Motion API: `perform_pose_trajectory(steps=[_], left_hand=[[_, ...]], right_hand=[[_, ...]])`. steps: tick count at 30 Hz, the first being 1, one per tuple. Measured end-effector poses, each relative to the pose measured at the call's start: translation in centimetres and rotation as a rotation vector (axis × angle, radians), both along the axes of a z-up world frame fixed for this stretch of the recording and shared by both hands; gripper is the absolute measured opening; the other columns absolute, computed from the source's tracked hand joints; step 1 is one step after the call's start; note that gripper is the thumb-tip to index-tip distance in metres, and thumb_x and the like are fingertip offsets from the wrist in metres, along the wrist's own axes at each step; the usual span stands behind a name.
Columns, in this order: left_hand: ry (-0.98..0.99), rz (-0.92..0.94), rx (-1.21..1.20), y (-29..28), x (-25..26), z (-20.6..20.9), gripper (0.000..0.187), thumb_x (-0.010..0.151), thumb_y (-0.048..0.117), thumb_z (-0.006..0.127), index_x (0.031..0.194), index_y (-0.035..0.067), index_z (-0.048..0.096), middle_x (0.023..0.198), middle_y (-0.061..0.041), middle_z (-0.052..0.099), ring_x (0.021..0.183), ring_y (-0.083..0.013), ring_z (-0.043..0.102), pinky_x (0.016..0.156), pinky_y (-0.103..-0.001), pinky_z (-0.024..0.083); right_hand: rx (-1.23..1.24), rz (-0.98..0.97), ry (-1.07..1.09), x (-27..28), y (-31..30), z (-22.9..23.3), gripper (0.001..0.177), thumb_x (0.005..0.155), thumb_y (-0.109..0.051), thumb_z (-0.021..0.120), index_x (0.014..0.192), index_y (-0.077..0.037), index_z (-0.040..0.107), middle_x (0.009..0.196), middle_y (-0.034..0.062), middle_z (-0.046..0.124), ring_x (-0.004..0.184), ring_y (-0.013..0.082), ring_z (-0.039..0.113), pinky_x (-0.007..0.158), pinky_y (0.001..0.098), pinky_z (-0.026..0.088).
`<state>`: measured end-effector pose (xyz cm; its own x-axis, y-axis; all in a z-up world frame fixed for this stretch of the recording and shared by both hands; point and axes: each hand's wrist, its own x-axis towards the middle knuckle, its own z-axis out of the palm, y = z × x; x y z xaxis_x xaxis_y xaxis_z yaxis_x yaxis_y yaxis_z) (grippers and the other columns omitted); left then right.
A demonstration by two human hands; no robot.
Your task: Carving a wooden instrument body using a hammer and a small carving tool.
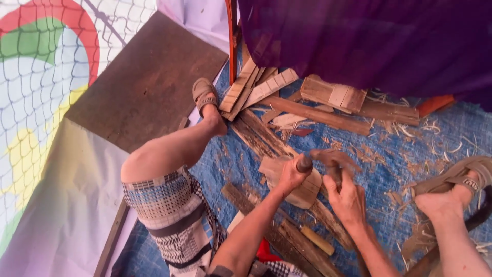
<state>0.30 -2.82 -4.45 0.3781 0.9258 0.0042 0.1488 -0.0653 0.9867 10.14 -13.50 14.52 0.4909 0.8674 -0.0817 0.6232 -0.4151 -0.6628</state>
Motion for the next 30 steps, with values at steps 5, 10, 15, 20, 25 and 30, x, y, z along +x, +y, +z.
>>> perform_pose_trajectory(steps=[5,10,15,20,25,30], left_hand=[[0.035,0.019,0.074,1.4,0.5,0.0,0.027,0.075,0.028,0.075,0.081,0.014,0.053,0.073,-0.019,0.062,0.074,-0.0402,0.064,0.074,-0.051,0.046],[0.049,0.034,0.049,1.3,0.2,-2.2,0.029,0.074,0.029,0.079,0.084,0.017,0.055,0.076,-0.011,0.065,0.077,-0.0315,0.067,0.077,-0.042,0.052],[-0.107,0.124,-0.037,2.1,0.0,-2.4,0.023,0.07,0.016,0.078,0.08,0.013,0.058,0.069,-0.013,0.059,0.073,-0.0158,0.06,0.076,-0.039,0.05],[-0.281,0.376,-0.26,6.0,-3.1,-0.2,0.025,0.071,0.011,0.084,0.077,0.014,0.06,0.065,-0.003,0.059,0.062,-0.0163,0.059,0.063,-0.036,0.051],[-0.539,0.757,-0.679,10.7,-8.9,-10.2,0.024,0.077,0.01,0.08,0.083,0.015,0.058,0.062,-0.002,0.059,0.053,-0.0213,0.063,0.045,-0.035,0.053],[-0.615,1.314,-0.79,12.1,-10.1,-20.3,0.019,0.071,0.0,0.069,0.075,0.009,0.053,0.05,-0.003,0.053,0.038,-0.0202,0.058,0.033,-0.037,0.037]], right_hand=[[-0.012,-0.13,-0.065,2.1,-1.8,-11.9,0.035,0.102,-0.043,0.059,0.118,-0.012,0.055,0.072,0.022,0.066,0.064,0.039,0.065,0.063,0.0485,0.051],[-0.22,-0.119,-0.131,1.8,-3.8,-24.3,0.061,0.099,-0.043,0.063,0.142,-0.001,0.05,0.073,0.023,0.07,0.059,0.0391,0.07,0.049,0.0468,0.056],[-0.369,-0.197,0.05,0.6,-1.6,-23.9,0.069,0.092,-0.042,0.071,0.143,-0.003,0.046,0.085,0.0337,0.072,0.075,0.0469,0.075,0.065,0.0571,0.061],[-0.489,-0.249,0.019,1.7,-1.7,-28.3,0.071,0.081,-0.053,0.076,0.142,-0.023,0.054,0.096,0.0273,0.075,0.095,0.0472,0.073,0.08,0.0587,0.061],[-0.578,-0.256,-0.004,2.6,-2.1,-31.9,0.071,0.077,-0.059,0.074,0.141,-0.031,0.058,0.098,0.021,0.077,0.098,0.0403,0.075,0.085,0.053,0.062],[-0.543,-0.25,0.001,2.2,-2.3,-31.2,0.062,0.082,-0.049,0.074,0.138,-0.03,0.057,0.09,0.028,0.076,0.097,0.0469,0.073,0.09,0.0568,0.059]])
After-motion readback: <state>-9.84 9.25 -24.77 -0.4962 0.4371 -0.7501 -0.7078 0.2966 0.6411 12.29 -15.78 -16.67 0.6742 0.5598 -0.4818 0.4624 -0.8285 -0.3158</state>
